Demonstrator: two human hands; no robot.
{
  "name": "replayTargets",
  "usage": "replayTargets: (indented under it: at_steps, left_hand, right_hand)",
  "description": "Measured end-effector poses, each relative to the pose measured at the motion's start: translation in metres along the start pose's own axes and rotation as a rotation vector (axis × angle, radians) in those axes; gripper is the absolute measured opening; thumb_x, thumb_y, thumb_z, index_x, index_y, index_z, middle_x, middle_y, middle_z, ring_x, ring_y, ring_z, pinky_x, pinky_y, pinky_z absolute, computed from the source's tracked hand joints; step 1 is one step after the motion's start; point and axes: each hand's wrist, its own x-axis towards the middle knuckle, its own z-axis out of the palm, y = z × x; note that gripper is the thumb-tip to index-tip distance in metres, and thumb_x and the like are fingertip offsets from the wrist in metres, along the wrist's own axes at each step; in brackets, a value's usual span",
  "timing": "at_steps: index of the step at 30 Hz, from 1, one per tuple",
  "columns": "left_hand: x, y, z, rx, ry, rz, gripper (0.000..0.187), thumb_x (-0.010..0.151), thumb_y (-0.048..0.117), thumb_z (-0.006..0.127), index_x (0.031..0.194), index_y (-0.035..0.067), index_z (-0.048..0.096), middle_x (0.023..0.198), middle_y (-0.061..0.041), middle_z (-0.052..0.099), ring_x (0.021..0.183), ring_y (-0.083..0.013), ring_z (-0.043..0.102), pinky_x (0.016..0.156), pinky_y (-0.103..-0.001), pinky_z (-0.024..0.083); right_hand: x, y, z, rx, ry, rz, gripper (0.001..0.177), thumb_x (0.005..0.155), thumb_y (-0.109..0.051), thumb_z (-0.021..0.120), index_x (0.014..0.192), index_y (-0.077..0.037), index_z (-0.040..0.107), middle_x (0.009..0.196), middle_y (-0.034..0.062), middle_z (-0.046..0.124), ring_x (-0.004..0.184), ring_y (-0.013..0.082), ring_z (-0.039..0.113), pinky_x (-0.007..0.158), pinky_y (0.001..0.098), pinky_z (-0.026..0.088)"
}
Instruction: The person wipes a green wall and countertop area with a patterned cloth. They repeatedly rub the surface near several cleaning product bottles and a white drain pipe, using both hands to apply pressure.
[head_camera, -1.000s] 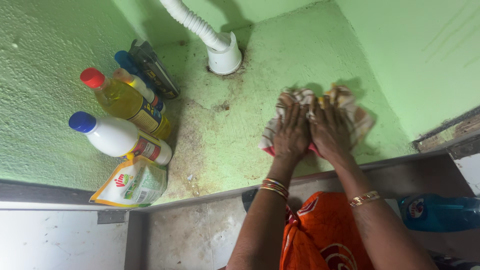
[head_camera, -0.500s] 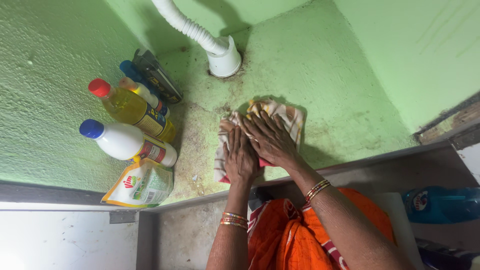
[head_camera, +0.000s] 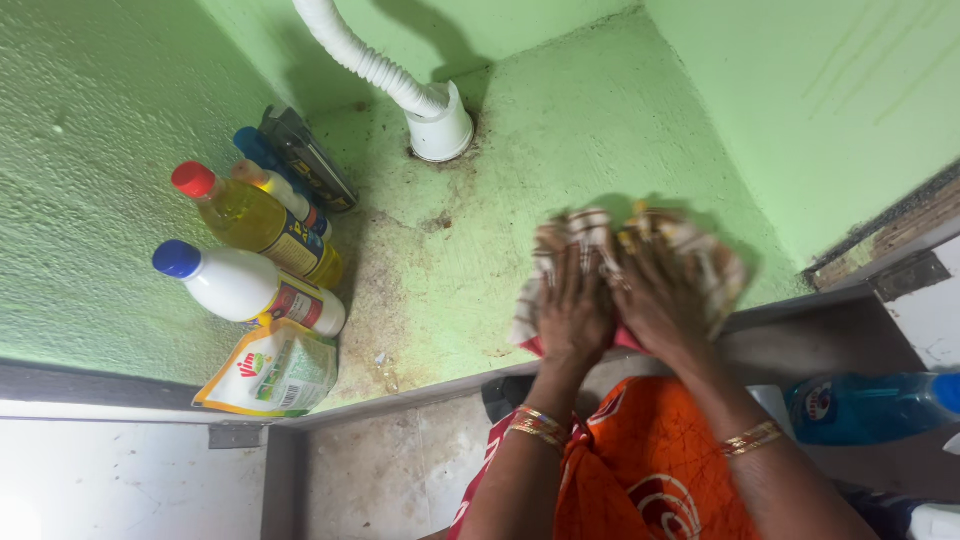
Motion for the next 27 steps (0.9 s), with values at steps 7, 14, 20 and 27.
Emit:
replayTargets:
  at_steps: [7,14,20,27]
  left_hand:
    - [0.05,0.053,0.038,-0.184,0.076,0.117,0.05,0.106,0.033,0.046,0.15,0.011,0.052,0.161,-0.017,0.047,0.155,-0.0328,0.039,0.126,-0.055,0.029]
    - [0.094,0.021,0.055,-0.203,0.101,0.122,0.048,0.105,0.032,0.049,0.15,0.013,0.054,0.159,-0.015,0.05,0.153,-0.0298,0.042,0.126,-0.051,0.033]
    - [0.127,-0.033,0.059,-0.048,0.058,0.087,0.053,0.104,0.036,0.044,0.153,0.015,0.048,0.162,-0.012,0.044,0.154,-0.0262,0.036,0.125,-0.05,0.028]
    - [0.149,-0.097,0.043,0.07,-0.054,-0.012,0.059,0.105,0.042,0.04,0.157,0.016,0.041,0.168,-0.006,0.036,0.157,-0.0229,0.029,0.126,-0.047,0.024]
  right_hand:
    - [0.008,0.051,-0.023,-0.03,0.078,0.226,0.062,0.107,-0.043,0.04,0.16,-0.011,0.036,0.167,0.0191,0.028,0.155,0.0417,0.024,0.116,0.0705,0.021]
    - [0.056,0.051,0.0,-0.003,0.203,0.127,0.059,0.108,-0.034,0.048,0.16,-0.006,0.04,0.165,0.025,0.036,0.15,0.0483,0.033,0.117,0.0653,0.029]
    - [0.107,0.023,0.018,0.028,0.189,0.09,0.057,0.108,-0.034,0.048,0.161,-0.016,0.037,0.164,0.0222,0.036,0.15,0.0462,0.031,0.118,0.0654,0.023]
    - [0.159,-0.019,0.045,0.154,0.143,-0.013,0.058,0.104,-0.027,0.049,0.161,-0.023,0.038,0.164,0.0231,0.036,0.152,0.0446,0.03,0.12,0.0625,0.024]
